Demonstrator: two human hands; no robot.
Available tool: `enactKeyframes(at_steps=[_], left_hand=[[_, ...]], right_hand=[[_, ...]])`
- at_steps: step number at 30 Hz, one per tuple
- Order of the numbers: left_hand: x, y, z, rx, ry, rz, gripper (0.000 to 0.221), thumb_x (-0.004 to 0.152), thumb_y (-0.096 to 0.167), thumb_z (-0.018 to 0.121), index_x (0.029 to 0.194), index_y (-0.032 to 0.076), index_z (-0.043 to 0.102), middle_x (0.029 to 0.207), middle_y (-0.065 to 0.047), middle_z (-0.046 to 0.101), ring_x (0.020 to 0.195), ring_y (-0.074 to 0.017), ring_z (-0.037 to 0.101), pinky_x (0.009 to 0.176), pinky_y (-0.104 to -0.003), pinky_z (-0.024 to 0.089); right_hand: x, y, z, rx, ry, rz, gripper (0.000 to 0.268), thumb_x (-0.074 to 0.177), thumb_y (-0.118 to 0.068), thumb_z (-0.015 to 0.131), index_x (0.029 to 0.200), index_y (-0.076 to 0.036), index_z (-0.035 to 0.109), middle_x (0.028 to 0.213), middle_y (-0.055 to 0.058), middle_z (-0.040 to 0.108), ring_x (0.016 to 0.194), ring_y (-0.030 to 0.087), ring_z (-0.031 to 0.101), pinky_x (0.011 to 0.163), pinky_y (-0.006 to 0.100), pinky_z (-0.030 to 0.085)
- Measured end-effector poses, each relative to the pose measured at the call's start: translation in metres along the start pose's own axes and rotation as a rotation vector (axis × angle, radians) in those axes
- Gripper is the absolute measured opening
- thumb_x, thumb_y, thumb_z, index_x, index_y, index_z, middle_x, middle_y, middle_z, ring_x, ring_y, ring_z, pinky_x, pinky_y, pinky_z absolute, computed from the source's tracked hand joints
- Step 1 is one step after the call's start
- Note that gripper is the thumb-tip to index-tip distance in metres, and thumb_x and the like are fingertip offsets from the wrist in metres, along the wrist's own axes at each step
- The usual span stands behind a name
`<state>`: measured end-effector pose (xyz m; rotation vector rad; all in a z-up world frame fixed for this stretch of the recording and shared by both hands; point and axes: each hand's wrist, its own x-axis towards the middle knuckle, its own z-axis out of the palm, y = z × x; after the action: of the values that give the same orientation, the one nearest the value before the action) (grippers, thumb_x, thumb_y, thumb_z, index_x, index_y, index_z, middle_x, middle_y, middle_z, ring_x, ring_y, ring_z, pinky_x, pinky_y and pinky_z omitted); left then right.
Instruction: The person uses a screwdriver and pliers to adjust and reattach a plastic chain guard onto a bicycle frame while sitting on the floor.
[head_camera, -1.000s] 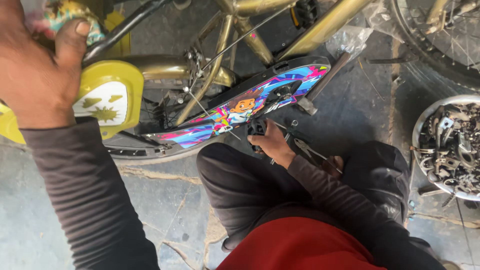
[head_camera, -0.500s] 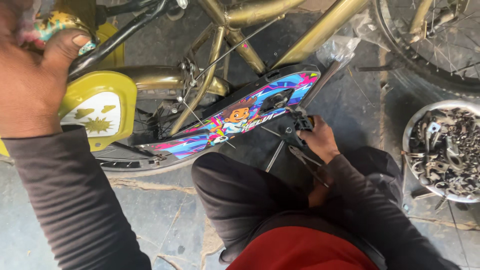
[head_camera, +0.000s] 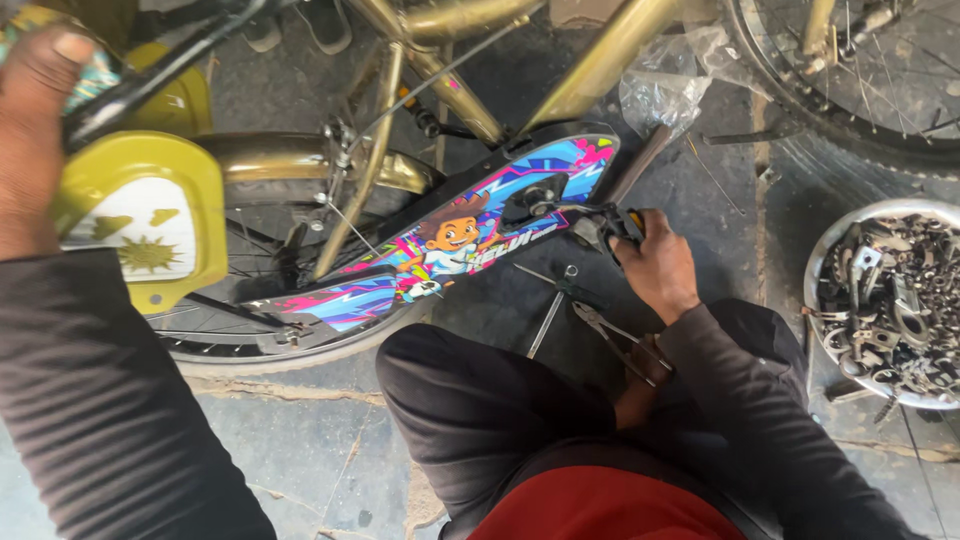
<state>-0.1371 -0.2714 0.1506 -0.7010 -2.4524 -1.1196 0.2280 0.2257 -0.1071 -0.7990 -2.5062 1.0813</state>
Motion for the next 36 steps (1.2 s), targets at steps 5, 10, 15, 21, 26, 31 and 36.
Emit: enactKeyframes(at_steps=[5,10,15,21,26,31,36], left_hand=[[0.006,0.021,0.006,0.039,-0.011,-0.137,0.047,0.102,0.044,0.069,0.112,-0.002,0.066,0.091,-0.009,0.067,0.081,-0.0194,0.064,0.076,-0.034,0.054],[-0.012,0.086,-0.005,0.478,0.059,0.028,0.053,0.100,0.051,0.067,0.102,-0.002,0.070,0.082,-0.013,0.067,0.076,-0.0250,0.064,0.071,-0.039,0.054],[-0.022,0.145,-0.010,0.963,0.291,0.612,0.051,0.093,0.057,0.065,0.102,0.007,0.076,0.078,-0.007,0.068,0.077,-0.0241,0.067,0.070,-0.035,0.052],[-0.023,0.156,-0.011,0.838,0.265,0.608,0.059,0.093,0.061,0.064,0.109,0.005,0.077,0.080,-0.008,0.069,0.078,-0.0279,0.069,0.074,-0.039,0.053],[-0.021,0.128,-0.012,0.753,0.217,0.602,0.054,0.096,0.054,0.067,0.106,0.001,0.073,0.081,-0.007,0.067,0.077,-0.0235,0.068,0.074,-0.035,0.054],[-0.019,0.100,-0.010,0.458,0.138,0.455,0.050,0.098,0.039,0.074,0.099,-0.010,0.063,0.087,-0.011,0.066,0.078,-0.0209,0.064,0.069,-0.033,0.053],[-0.012,0.097,-0.007,0.497,0.109,0.300,0.052,0.097,0.045,0.073,0.099,-0.007,0.063,0.087,-0.010,0.067,0.074,-0.0207,0.061,0.070,-0.033,0.052]], right_hand=[[-0.004,-0.004,0.012,-0.042,-0.092,0.058,0.051,0.088,-0.029,0.076,0.126,-0.002,0.056,0.097,0.028,0.072,0.092,0.049,0.069,0.079,0.053,0.055],[-0.035,-0.008,0.069,0.480,-0.236,0.299,0.053,0.086,-0.029,0.071,0.130,-0.006,0.051,0.088,0.016,0.072,0.073,0.032,0.071,0.057,0.047,0.058],[-0.073,-0.058,0.125,1.134,-0.345,0.628,0.039,0.084,-0.028,0.073,0.117,-0.013,0.058,0.095,-0.001,0.067,0.078,0.013,0.066,0.050,0.037,0.056],[-0.067,-0.155,0.101,1.506,-0.636,0.684,0.030,0.094,-0.032,0.074,0.105,-0.006,0.065,0.082,0.006,0.064,0.068,0.022,0.062,0.054,0.036,0.054],[-0.014,-0.142,-0.028,0.346,-0.492,-0.372,0.056,0.092,-0.026,0.068,0.144,-0.017,0.050,0.084,-0.002,0.067,0.069,0.014,0.067,0.062,0.031,0.056],[0.059,-0.052,-0.084,1.146,-0.584,0.273,0.049,0.100,-0.034,0.078,0.130,0.003,0.064,0.099,0.007,0.067,0.076,0.017,0.059,0.061,0.032,0.050],[0.012,-0.002,-0.022,0.593,-0.398,0.297,0.057,0.085,-0.032,0.074,0.128,-0.001,0.054,0.111,0.009,0.069,0.090,0.020,0.069,0.064,0.039,0.058]])
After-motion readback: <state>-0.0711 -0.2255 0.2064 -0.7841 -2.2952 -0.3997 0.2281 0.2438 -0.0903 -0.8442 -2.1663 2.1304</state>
